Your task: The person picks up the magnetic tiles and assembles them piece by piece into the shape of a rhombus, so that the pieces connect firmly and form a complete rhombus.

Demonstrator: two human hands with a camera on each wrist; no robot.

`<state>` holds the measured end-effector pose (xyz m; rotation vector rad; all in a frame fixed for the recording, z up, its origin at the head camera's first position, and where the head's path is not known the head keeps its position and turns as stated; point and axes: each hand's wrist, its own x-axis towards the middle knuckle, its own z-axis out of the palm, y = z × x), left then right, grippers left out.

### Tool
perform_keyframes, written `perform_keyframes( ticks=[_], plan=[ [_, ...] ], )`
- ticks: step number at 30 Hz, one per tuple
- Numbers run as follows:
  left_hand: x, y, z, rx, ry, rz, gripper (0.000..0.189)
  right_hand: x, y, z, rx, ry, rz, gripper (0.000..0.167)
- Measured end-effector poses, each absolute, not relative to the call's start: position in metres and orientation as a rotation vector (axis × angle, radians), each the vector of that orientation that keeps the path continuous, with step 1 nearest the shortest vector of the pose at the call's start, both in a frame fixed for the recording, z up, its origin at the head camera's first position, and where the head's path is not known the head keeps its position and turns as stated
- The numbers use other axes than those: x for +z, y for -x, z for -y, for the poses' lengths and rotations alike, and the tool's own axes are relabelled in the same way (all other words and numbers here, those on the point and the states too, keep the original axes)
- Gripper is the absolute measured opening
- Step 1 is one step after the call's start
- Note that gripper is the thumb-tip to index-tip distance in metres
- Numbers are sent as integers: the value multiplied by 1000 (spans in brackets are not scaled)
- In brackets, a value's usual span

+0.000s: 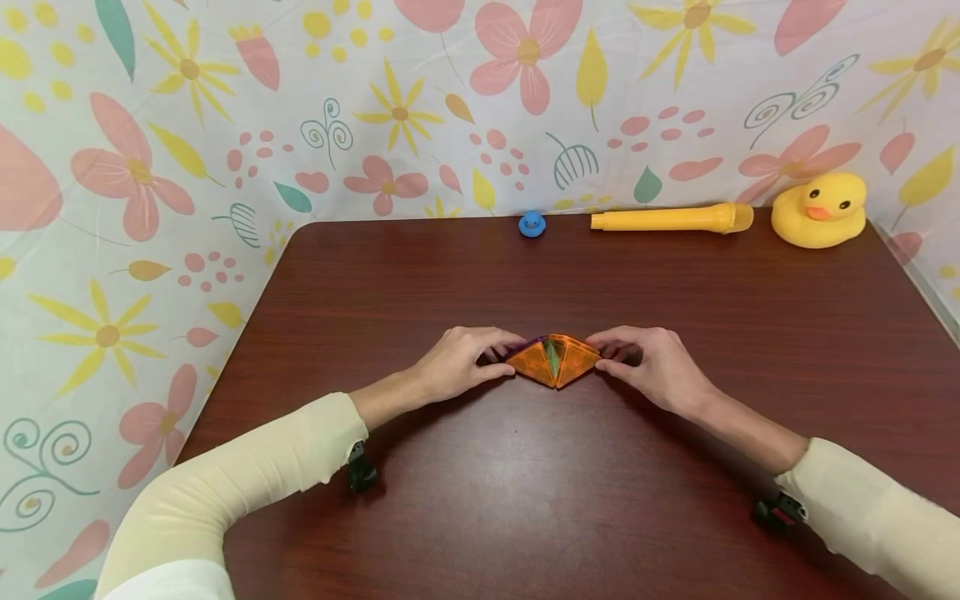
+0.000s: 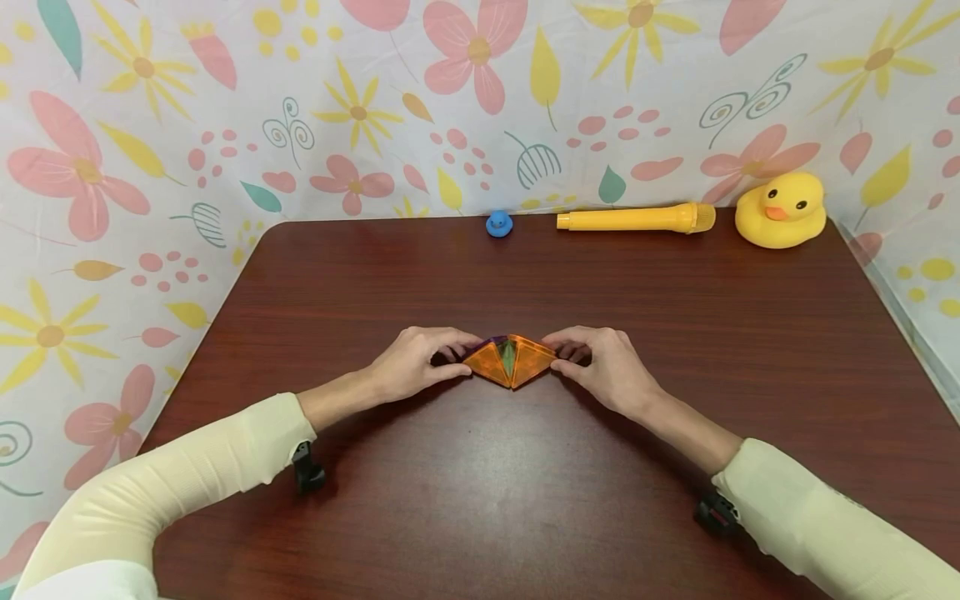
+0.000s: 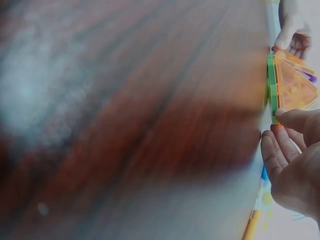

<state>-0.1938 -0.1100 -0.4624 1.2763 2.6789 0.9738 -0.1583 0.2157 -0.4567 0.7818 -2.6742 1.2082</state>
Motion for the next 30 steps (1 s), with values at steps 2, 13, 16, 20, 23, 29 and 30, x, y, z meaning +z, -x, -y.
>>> perform_keyframes(
  ticks=[2, 13, 16, 20, 23, 29, 30],
  plan=[
    [-462, 194, 110, 997, -1261, -2673, 41, -456, 158, -216, 1222, -774, 2678, 35],
    [-455, 196, 108, 1022, -1256, -2668, 38, -452, 158, -216, 1251, -736, 2710, 33],
    [-454, 196, 109, 999, -1253, -2677, 37, -450, 157, -216, 1254, -733, 2713, 32],
    [-453, 196, 109, 994, -1235, -2677, 36, -450, 156, -216, 1251, -747, 2688, 31],
    [-452, 195, 109, 1002, -1229, -2673, 35, -451, 157, -217, 1228, -753, 2673, 30],
    [-451, 195, 110, 1000, -1224, -2680, 34, -451, 157, -219, 1184, -760, 2649, 31],
    [-451, 195, 110, 996, -1220, -2682, 34, -451, 157, -219, 1180, -764, 2645, 31]
  ],
)
